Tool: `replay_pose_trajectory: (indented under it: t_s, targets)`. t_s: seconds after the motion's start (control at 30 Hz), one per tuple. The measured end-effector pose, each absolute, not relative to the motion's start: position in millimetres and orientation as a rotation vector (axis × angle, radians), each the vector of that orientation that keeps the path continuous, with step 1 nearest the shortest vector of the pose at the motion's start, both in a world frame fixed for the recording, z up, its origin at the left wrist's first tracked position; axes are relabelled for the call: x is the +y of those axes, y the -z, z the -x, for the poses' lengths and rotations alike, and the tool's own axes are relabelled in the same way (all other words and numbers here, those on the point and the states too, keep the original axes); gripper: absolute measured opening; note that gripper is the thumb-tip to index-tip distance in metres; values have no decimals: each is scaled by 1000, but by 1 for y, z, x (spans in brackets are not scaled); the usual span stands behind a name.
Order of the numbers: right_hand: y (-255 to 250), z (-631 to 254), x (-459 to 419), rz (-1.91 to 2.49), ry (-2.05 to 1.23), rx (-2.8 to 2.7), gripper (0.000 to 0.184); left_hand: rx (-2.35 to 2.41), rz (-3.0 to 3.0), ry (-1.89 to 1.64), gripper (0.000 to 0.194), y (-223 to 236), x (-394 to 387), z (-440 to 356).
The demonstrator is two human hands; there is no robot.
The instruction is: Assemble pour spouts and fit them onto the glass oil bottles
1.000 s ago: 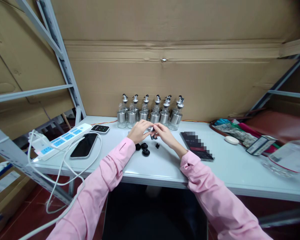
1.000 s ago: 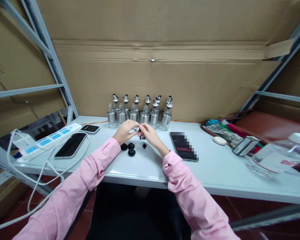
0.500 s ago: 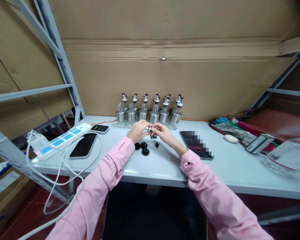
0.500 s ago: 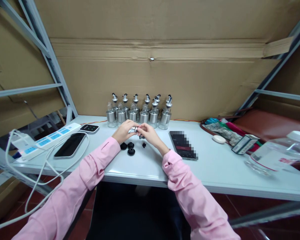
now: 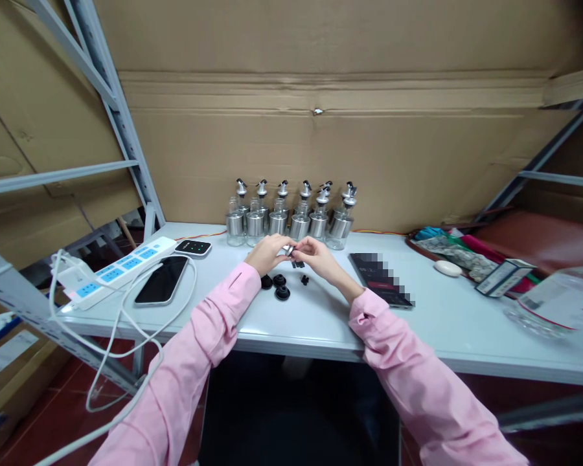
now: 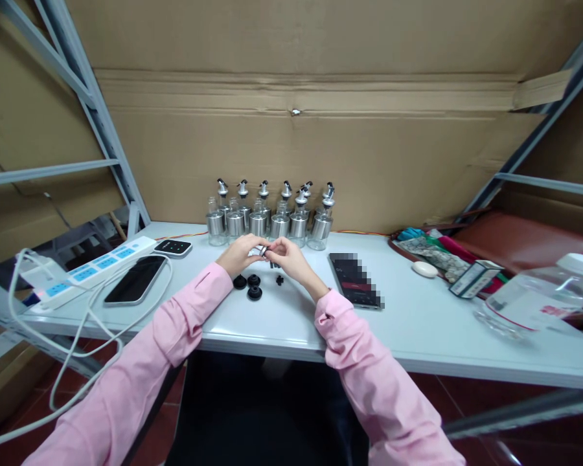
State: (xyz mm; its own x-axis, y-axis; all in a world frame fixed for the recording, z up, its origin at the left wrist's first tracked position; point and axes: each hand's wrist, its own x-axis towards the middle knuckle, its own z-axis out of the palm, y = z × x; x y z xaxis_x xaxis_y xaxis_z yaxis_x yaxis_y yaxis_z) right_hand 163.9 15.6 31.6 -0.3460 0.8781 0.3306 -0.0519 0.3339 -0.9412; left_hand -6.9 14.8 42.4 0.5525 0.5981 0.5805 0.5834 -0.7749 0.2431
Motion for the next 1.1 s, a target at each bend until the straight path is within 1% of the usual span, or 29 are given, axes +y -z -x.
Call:
replay_pose_trajectory:
  t_s: [0.13, 0.27, 0.5, 0.8, 0.93, 1.1]
  targets:
    - [-31, -161, 18, 740, -1033, -1678, 22, 1021, -2662, -1023, 31, -51, 16, 12]
    - [-33, -160, 18, 778, -732, -1803, 15, 1079, -2669, -1010, 32, -56, 19, 15]
    - [-40, -163, 11, 838, -322, -1953, 11, 1092, -2617, -990, 31, -55, 21, 16]
    - [-41, -166, 14, 598, 403, -2208, 9, 1072, -2516, -1068, 33, -59, 21, 19]
    - [-43, -167, 14, 536, 538, -2222, 11, 1089, -2440, -1064, 33, -60, 20, 19]
    - [-42, -169, 13, 503, 561, -2194, 12, 1119, -2300, -1043, 31, -61, 15, 17]
